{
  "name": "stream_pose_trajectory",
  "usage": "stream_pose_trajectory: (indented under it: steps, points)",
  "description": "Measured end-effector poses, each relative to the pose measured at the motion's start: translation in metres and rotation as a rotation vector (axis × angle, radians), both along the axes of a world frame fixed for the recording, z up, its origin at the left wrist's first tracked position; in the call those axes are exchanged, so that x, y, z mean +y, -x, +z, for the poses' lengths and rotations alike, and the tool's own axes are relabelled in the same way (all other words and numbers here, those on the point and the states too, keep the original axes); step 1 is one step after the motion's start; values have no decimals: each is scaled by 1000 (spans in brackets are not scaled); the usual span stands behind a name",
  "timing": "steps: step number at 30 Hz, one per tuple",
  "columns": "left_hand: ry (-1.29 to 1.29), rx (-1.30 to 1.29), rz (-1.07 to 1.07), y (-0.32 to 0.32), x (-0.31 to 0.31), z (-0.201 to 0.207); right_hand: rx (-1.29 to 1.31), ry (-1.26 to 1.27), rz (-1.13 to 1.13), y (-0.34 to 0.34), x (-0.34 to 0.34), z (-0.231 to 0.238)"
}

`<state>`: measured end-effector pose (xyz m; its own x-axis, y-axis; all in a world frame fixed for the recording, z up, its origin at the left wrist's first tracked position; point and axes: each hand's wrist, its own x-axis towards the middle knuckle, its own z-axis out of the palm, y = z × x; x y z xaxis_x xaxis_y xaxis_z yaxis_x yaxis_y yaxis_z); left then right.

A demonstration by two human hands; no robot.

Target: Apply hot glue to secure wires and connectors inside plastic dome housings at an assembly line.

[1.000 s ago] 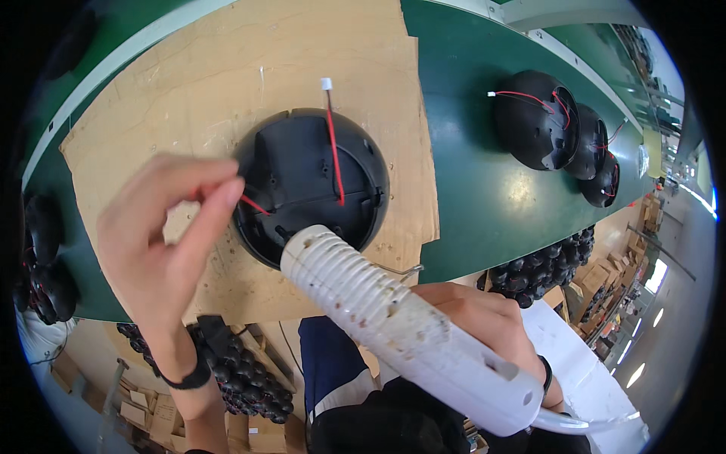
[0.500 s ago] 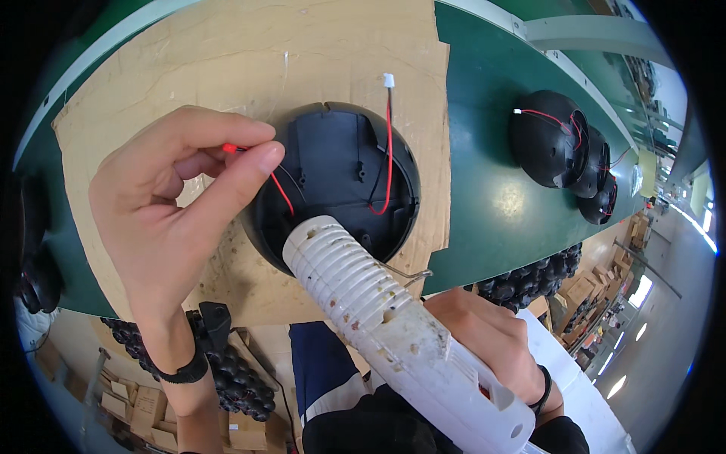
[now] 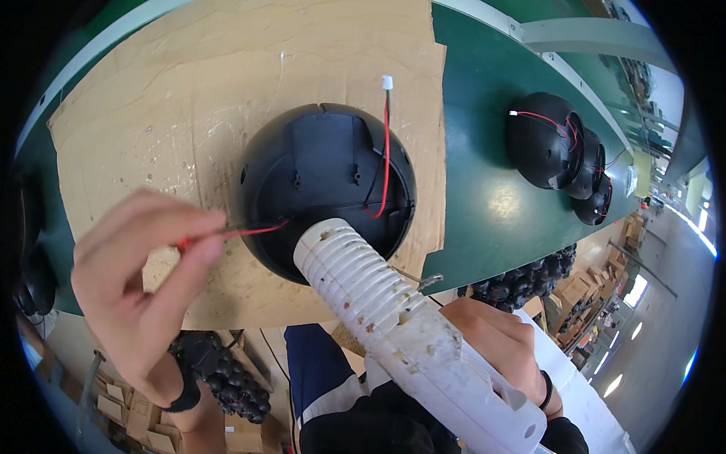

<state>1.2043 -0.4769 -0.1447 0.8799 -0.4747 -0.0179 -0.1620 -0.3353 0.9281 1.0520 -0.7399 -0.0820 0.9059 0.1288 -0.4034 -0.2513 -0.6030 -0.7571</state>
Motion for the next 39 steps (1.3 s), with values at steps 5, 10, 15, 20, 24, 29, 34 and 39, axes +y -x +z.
stream_pose_trajectory:
  steps: [5,10,15,20,24,29,34,39]
  points:
    - [-112,22,-130,15,10,8,-44,-13,-9,-3,-1,3]
    - [-72,14,-139,18,7,5,-91,-19,-20,-2,-2,7]
    - [-136,-6,-103,24,13,1,-124,-105,-23,4,2,-12]
    - [-115,-55,-163,4,17,13,-189,-166,-46,0,10,-10]
    - [-98,-215,-242,-28,-2,-4,-171,-132,-326,37,-3,-17]
    - [-163,96,-473,-67,-70,12,-101,16,-629,33,12,4]
    - [-87,97,-606,-73,-101,-16,-104,-247,-320,-53,70,18]
    - [207,56,-767,-77,-121,-8,-94,-135,-111,49,-19,43]
